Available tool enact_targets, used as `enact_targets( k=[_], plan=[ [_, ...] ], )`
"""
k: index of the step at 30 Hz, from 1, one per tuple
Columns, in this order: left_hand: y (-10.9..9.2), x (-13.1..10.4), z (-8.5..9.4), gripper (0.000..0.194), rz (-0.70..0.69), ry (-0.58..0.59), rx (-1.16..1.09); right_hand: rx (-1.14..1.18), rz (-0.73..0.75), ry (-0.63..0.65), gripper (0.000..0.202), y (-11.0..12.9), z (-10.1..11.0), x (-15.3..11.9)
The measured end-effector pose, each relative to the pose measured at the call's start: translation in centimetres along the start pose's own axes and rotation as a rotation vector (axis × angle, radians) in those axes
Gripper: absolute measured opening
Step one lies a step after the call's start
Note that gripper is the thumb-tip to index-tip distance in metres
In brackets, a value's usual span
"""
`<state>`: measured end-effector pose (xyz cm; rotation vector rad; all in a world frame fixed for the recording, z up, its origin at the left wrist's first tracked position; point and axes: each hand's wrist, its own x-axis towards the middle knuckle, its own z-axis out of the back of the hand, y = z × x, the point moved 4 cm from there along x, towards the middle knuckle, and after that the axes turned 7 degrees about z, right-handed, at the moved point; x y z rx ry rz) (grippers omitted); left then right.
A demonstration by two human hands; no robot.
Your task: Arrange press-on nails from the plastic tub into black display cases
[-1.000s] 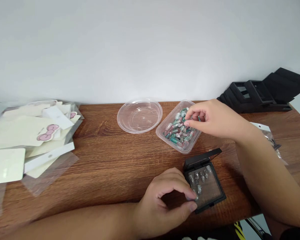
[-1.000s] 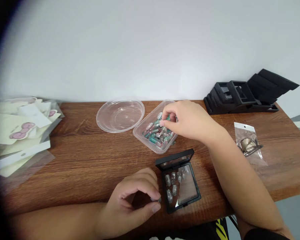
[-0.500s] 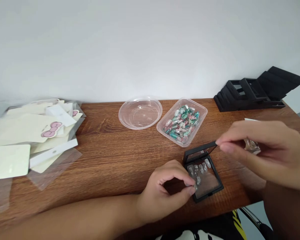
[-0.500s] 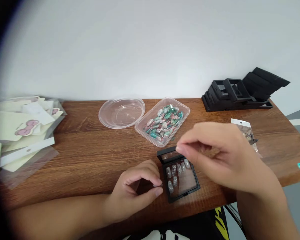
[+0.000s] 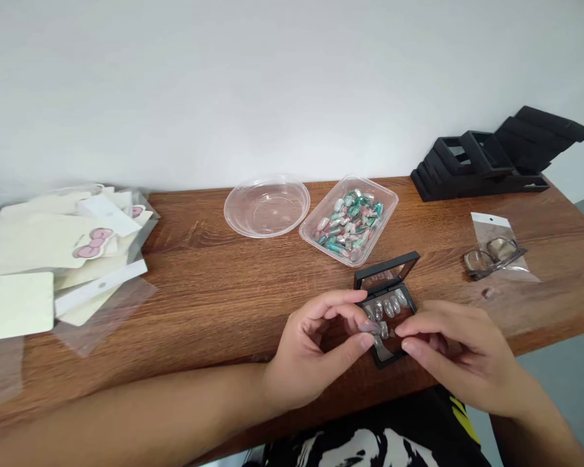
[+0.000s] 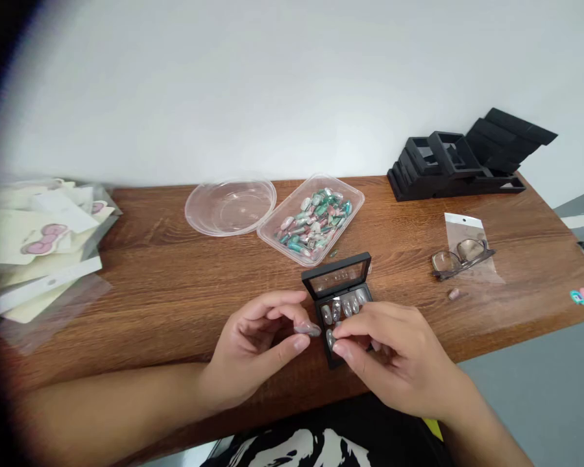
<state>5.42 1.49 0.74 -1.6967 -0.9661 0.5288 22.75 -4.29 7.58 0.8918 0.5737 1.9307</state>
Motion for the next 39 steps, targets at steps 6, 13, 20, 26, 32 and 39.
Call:
enact_targets(
  k=[6, 13, 20, 26, 32, 39],
  plan=[
    [-0.1, -0.1, -0.4, 0.053, 0.028, 0.055, -0.096, 0.016, -0.11, 0.003, 0.02, -0.4, -1.7, -1.0],
    [-0.4, 0.0, -0.5, 0.058, 0.0, 0.079, -0.083, 0.067, -0.137, -0.097, 0.006, -0.2, -2.4, -0.3],
    [-0.5, 0.0, -0.4, 0.058, -0.015, 0.06, -0.047, 0.263, -0.306, -0.09, 0.006, -0.9, -3.0, -0.4],
    [-1.0, 0.1, -0.1, 0.042, -0.096, 0.032, 0.13, 0.527, -0.531, -0.009, 0.013, -1.5, -3.3, -0.8],
    [-0.9, 0.1, -0.1, 0.024, -0.12, 0.048, 0.15, 0.692, -0.575, 0.041, 0.018, -1.4, -3.7, -0.9],
    [-0.3, -0.1, -0.1, 0.034, 0.016, 0.031, 0.022, 0.476, -0.526, 0.022, 0.019, -1.3, -3.8, -0.9]
  ],
)
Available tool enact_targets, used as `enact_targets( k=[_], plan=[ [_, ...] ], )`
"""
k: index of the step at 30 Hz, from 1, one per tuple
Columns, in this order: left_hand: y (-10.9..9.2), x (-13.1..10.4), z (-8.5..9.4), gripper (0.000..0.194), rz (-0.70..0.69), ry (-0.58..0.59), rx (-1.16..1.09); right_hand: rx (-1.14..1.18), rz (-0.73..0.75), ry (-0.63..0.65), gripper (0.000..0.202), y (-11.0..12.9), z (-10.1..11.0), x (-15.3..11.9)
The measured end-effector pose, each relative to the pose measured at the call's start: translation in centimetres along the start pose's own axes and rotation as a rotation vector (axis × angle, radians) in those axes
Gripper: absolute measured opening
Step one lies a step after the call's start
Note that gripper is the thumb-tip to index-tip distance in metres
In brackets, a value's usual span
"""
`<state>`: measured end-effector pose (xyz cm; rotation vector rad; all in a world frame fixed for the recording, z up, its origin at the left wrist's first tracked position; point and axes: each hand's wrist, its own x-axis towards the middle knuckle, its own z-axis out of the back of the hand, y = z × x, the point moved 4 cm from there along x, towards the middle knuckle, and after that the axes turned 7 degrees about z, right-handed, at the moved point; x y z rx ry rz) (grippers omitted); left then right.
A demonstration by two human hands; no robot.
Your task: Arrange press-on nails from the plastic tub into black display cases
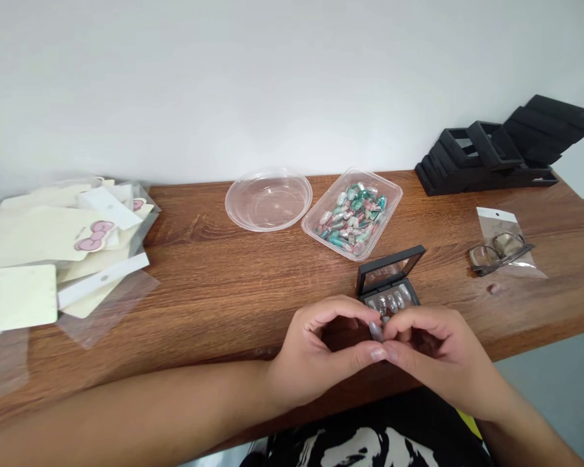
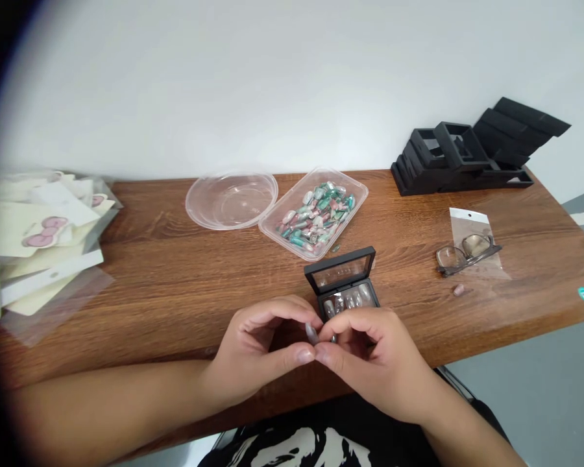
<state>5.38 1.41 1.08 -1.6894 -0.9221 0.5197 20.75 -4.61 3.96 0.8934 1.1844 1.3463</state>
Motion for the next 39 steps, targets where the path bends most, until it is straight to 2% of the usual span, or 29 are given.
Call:
enact_targets(
  k=[6, 11, 15, 20, 24, 27, 31, 34, 36, 39],
  plan=[
    [0.0, 0.1, -0.1, 0.022, 0.081, -0.059, 0.009, -0.161, 0.13, -0.027, 0.018, 0.4, -0.1, 0.2],
    [-0.2, 0.2, 0.0, 0.017, 0.068, -0.069, 0.07, -0.267, 0.224, -0.03, 0.015, 0.6, -0.1, 0.1],
    [-0.4, 0.5, -0.1, 0.018, 0.037, -0.031, 0.054, -0.328, 0.235, -0.06, 0.015, 0.7, -0.1, 0.2],
    [-0.3, 0.5, 0.0, 0.023, 0.045, -0.04, -0.06, -0.346, 0.229, -0.091, 0.013, 0.9, 0.2, 0.0],
    [0.1, 0.4, -0.1, 0.025, 0.079, -0.018, -0.092, -0.285, 0.225, -0.118, 0.012, 1.8, 1.3, -0.3],
    [0.1, 0.3, -0.2, 0.019, 0.076, 0.006, -0.04, -0.232, 0.242, -0.21, 0.01, 3.3, 3.2, 0.3],
    [0.2, 0.4, -0.1, 0.013, 0.123, -0.028, 0.02, -0.254, 0.312, -0.276, 0.011, 6.2, 5.6, 3.8],
    [0.2, 0.4, -0.1, 0.013, 0.128, -0.057, 0.056, -0.293, 0.346, -0.186, 0.013, 7.4, 6.3, 8.4],
    [0.2, 0.4, -0.1, 0.014, 0.114, -0.059, 0.066, -0.396, 0.304, -0.066, 0.013, 7.2, 6.3, 11.6],
    [0.5, 0.4, -0.1, 0.018, 0.123, -0.052, 0.058, -0.613, 0.264, -0.016, 0.01, 7.1, 6.5, 14.2]
  ],
)
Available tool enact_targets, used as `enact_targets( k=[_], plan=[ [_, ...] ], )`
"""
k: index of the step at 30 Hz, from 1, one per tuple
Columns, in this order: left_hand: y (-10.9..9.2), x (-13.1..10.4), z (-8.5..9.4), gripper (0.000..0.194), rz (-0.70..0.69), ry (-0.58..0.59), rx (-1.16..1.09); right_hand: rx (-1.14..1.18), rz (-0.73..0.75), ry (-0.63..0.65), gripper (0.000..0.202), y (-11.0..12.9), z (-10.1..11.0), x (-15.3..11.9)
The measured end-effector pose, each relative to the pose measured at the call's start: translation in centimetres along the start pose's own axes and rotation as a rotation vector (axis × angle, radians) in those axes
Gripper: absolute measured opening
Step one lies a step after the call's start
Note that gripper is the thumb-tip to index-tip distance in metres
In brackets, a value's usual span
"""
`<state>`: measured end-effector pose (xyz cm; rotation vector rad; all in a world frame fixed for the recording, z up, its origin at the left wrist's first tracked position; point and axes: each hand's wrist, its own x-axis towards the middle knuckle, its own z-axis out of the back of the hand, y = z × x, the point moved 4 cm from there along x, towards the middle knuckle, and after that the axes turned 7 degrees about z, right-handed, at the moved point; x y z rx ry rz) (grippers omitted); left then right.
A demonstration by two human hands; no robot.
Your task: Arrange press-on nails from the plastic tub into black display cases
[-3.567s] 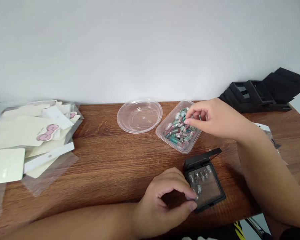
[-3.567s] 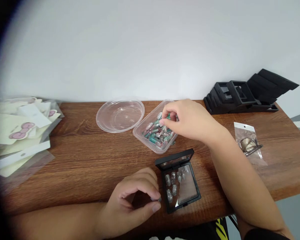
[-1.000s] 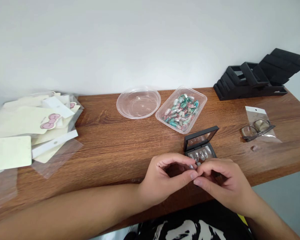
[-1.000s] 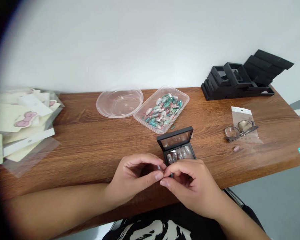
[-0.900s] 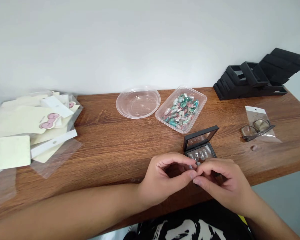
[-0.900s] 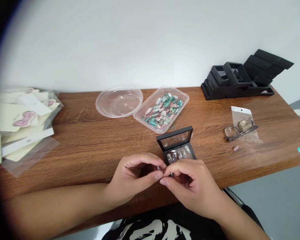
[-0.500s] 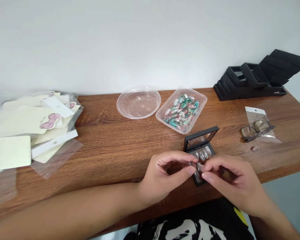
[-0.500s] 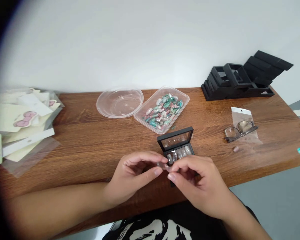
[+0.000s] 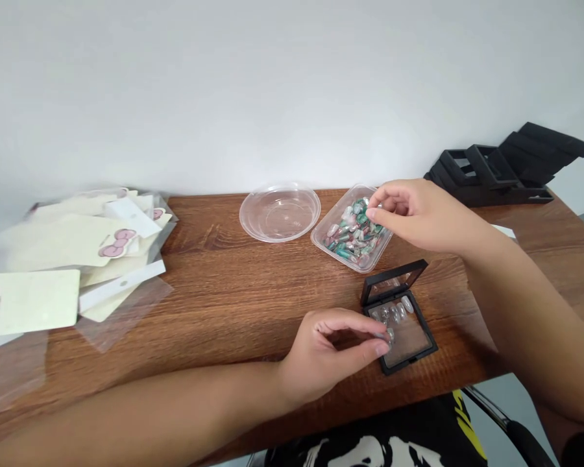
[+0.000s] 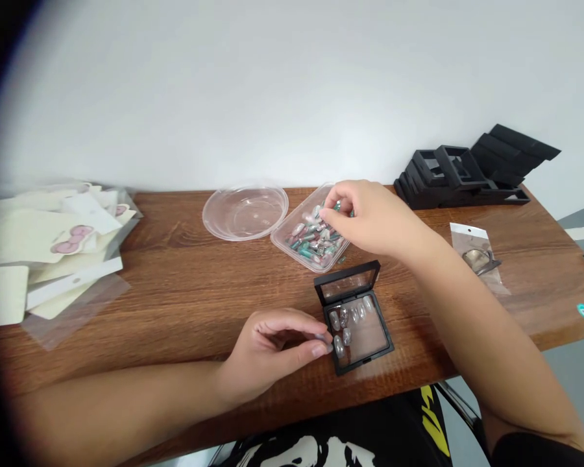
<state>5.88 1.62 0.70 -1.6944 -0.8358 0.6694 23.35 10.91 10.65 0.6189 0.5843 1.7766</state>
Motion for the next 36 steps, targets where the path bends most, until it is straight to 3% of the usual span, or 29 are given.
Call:
enact_targets(
  k=[3, 7, 9, 12, 15, 17, 21, 28, 36],
  plan=[
    [0.0, 0.1, 0.0, 0.021, 0.006, 0.013, 0.0, -0.029, 0.019, -0.059, 0.016, 1.0, 0.8, -1.2],
    [-0.6, 0.2, 0.0, 0.015, -0.032, 0.045, -0.017, 0.059, 0.075, -0.142, 0.014, 3.0, 1.3, -7.2],
    [-1.1, 0.1, 0.0, 0.01, -0.082, 0.071, -0.027, 0.08, 0.143, -0.123, 0.008, 3.4, 0.4, -10.6],
    [-1.6, -0.2, -0.3, 0.009, -0.132, 0.104, -0.008, 0.066, 0.235, -0.086, 0.027, 3.4, -2.1, -14.5],
    [-1.8, -0.8, -0.8, 0.013, -0.147, 0.17, -0.043, 0.136, 0.245, -0.102, 0.04, 3.4, -4.9, -16.7],
    [-1.6, -1.3, -1.3, 0.015, -0.134, 0.258, -0.092, 0.217, 0.263, -0.163, 0.044, 3.6, -6.2, -17.5],
    [-1.4, -1.9, -2.0, 0.017, -0.143, 0.363, -0.081, 0.15, 0.353, -0.308, 0.035, 4.7, -7.7, -18.3],
    [-1.2, -1.7, -1.5, 0.017, -0.133, 0.2, 0.028, -0.05, 0.349, -0.497, 0.031, 5.2, -8.4, -19.0],
    [-0.7, -1.6, -1.3, 0.014, -0.094, 0.179, 0.13, -0.167, 0.326, -0.56, 0.027, 4.8, -9.2, -19.4]
  ],
)
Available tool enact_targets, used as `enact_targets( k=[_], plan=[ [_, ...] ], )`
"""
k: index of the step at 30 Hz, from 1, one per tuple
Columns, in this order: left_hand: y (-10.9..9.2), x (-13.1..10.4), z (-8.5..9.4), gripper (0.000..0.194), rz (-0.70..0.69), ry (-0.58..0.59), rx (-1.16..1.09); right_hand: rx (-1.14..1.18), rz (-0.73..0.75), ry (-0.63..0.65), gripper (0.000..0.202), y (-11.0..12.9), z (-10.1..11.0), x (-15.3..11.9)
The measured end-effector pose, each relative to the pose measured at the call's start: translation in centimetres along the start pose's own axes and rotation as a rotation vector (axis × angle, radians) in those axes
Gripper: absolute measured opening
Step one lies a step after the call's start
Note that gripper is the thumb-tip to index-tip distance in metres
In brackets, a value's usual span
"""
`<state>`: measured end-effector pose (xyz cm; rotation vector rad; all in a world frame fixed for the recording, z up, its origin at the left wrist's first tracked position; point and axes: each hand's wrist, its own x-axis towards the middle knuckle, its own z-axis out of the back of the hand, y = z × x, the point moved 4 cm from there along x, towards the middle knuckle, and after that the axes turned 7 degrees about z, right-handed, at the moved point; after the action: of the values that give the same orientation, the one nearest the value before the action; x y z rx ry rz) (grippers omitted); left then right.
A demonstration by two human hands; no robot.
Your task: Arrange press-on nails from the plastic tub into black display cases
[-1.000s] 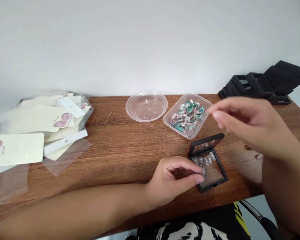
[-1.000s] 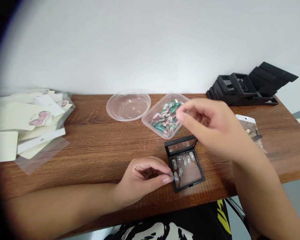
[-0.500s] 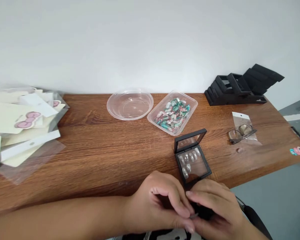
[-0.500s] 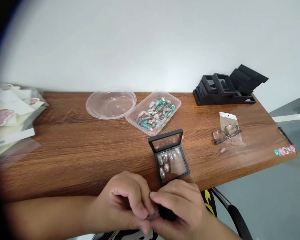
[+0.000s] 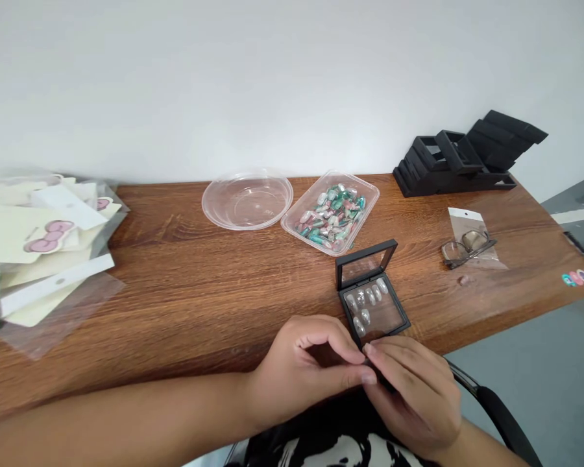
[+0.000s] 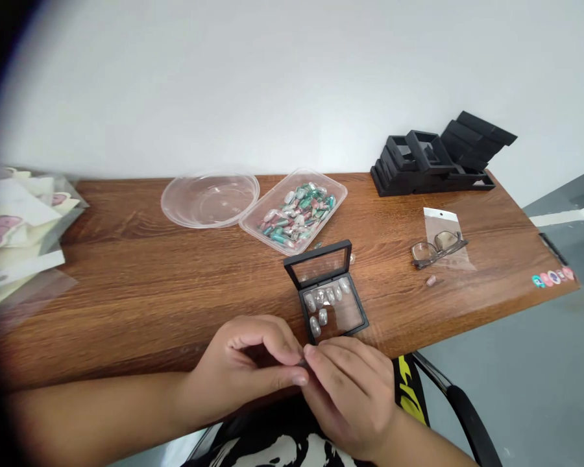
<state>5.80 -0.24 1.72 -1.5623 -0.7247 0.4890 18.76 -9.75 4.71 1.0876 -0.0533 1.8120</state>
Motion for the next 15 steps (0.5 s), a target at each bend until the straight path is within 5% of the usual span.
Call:
enact_targets(
  k=[11, 15],
  plan=[
    [0.4, 0.1, 0.7, 0.035, -0.052, -0.051, -0.026, -0.189, -0.129, 0.027, 0.023, -2.4, 1.3, 0.1],
    [0.2, 0.9, 1.4, 0.024, -0.155, -0.115, 0.155, -0.351, -0.248, 0.158, 0.009, -4.3, 1.7, -0.3]
  ],
)
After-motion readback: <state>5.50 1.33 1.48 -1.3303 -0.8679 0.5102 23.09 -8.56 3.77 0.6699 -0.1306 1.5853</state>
